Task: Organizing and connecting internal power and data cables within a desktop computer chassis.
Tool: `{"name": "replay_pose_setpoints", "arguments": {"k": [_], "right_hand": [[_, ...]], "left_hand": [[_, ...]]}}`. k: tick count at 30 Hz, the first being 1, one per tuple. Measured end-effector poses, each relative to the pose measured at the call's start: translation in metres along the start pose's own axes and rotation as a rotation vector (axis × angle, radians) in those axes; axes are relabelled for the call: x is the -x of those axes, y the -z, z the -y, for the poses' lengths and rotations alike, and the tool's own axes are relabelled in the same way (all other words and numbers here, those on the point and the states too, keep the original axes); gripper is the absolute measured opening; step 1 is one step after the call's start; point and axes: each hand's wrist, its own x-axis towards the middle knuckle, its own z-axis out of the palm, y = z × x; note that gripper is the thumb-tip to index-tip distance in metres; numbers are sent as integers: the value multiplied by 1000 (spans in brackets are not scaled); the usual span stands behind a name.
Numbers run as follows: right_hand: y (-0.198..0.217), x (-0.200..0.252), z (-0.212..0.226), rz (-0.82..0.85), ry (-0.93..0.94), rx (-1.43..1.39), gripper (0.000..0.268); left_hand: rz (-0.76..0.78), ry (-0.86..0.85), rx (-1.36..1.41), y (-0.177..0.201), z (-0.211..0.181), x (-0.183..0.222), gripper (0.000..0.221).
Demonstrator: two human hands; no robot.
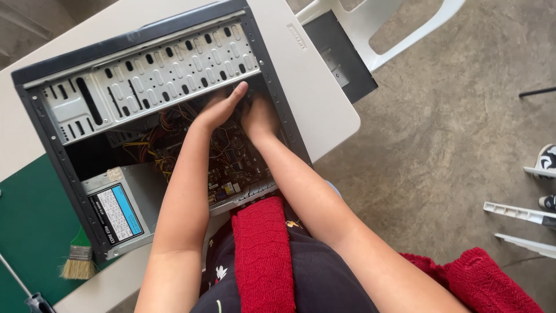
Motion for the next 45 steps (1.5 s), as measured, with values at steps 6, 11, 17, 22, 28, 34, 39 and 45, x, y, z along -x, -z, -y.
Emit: {"name": "replay_pose_setpoints", "arguments": {"k": [6, 11, 17, 22, 28, 34, 39, 45], "right_hand": [[-5, -4, -4, 14, -46, -45, 35], [-27, -3, -9, -305, 59, -306, 40], [-29, -12, -14, -460, 224, -479, 26], [-26, 10, 1, -259, 640, -258, 23], [-77, -37, 17, 200, 614, 271, 32], [-99, -70, 12, 319, 492, 290, 39], [-55, -56, 33, 433, 399, 364, 48], [31, 10, 79, 514, 342, 348, 40]], "left_hand": [[-11, -15, -153, 15, 39, -11, 116], [-162, -114, -851, 0, 139, -76, 53], [-611, -387, -1184, -16, 183, -59, 21], [-809, -569, -1137, -4, 181, -26, 15], [-441, -280, -967, 14, 164, 20, 55], [-372, -193, -816, 10, 157, 13, 48], [-327, -182, -763, 17, 159, 8, 49], [-343, -181, -427, 21, 170, -8, 42]]}}
